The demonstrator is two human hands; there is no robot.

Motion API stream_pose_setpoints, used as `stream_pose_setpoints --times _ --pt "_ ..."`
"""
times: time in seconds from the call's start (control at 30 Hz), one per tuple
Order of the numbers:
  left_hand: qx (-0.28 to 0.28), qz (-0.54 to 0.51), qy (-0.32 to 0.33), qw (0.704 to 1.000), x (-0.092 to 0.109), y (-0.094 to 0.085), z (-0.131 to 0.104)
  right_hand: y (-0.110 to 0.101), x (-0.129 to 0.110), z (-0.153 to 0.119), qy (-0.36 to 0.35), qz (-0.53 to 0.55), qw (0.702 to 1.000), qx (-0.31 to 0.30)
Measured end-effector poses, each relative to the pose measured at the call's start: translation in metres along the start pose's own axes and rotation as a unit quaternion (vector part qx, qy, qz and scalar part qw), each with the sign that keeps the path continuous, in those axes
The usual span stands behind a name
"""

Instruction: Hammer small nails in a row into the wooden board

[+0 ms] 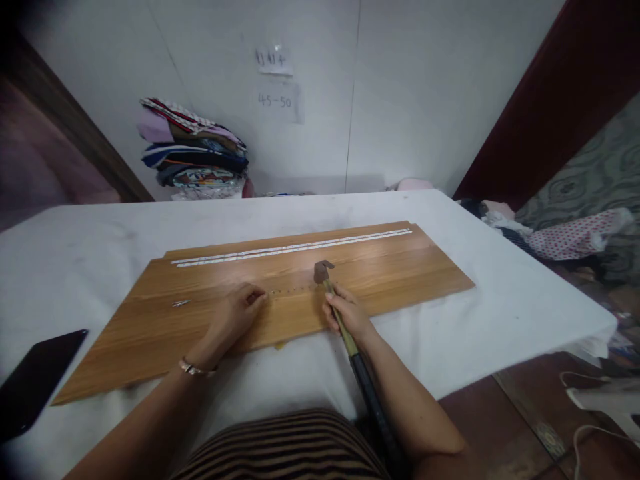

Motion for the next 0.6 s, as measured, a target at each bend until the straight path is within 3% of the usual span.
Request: stream_pose_setpoints --times 0.6 --pt "0.005 0.029 0.025 0.999 0.0031 0.0096 -0.0064 0.0013 0.0013 -0.0011 -0.007 -0.018 1.000 -0.006"
Point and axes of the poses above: each hand's wrist, its own z-axis towards the middle knuckle, its own y-axis out of the palm, x = y × z, the point moved 7 cm from there along z, towards the middle knuckle, and after that the axes turned 6 degrees about -y, right-handed, at the moved point
